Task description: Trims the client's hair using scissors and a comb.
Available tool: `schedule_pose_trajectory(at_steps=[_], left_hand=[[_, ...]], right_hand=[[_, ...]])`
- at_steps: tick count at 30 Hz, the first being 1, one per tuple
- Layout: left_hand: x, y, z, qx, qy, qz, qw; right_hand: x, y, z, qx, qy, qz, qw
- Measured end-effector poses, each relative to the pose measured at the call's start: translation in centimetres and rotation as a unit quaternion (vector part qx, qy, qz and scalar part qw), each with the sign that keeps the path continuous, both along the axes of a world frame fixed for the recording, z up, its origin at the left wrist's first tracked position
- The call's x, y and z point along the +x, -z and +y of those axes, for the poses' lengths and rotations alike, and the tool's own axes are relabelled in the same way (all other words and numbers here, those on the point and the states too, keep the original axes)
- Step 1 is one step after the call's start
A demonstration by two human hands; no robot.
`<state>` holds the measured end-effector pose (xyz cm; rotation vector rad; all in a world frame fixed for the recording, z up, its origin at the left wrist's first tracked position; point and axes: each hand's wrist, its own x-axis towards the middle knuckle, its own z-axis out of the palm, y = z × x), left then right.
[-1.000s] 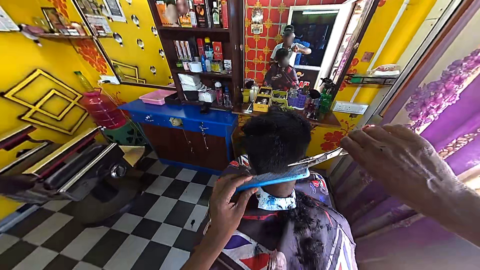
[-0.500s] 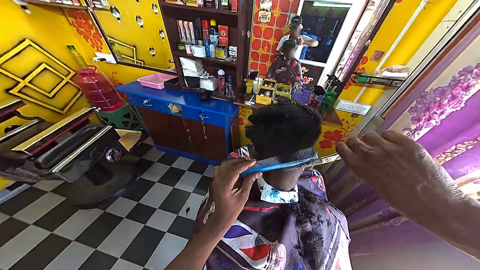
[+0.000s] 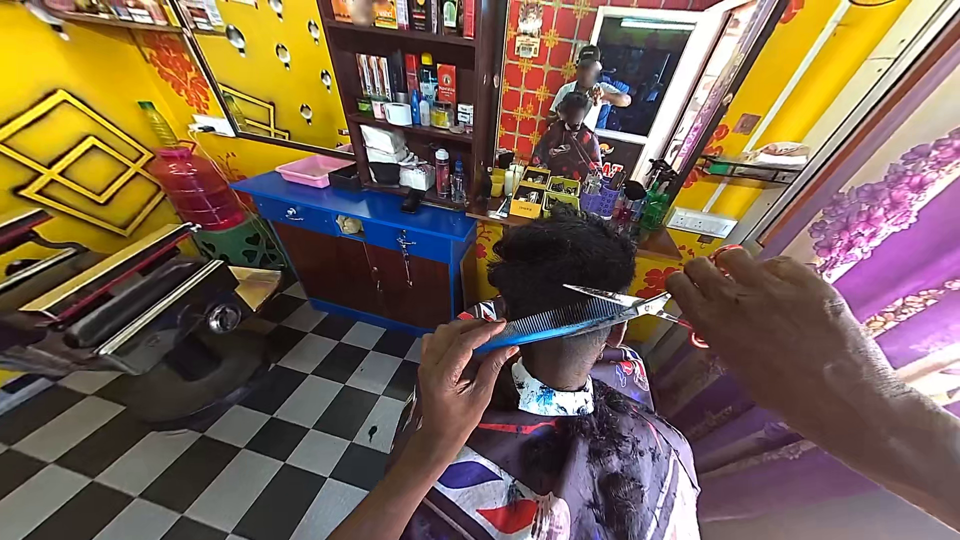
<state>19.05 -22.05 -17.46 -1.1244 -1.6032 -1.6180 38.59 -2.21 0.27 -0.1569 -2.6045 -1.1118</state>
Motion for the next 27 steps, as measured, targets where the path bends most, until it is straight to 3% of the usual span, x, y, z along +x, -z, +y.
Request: schedule_pose_trajectory(at_steps=[15,20,27], left_hand=[[0.0,-0.8,-0.5,0.001,-0.004,0.012,1.0],[1.0,0.3,-0.9,-0.141,0.036,0.019,0.989],[1.1,-2.1,-0.6,-0.051,-0.028,-0.005,0.998]], right_hand=[[0.5,0.4,0.2,-0.013,0.0,0.025,1.0],[1.8,-0.8,3.2,-0.058,-0.025,0.098,0.993],[0.9,-0.5,5.3,-0.053,-0.06,0.037,0.996]])
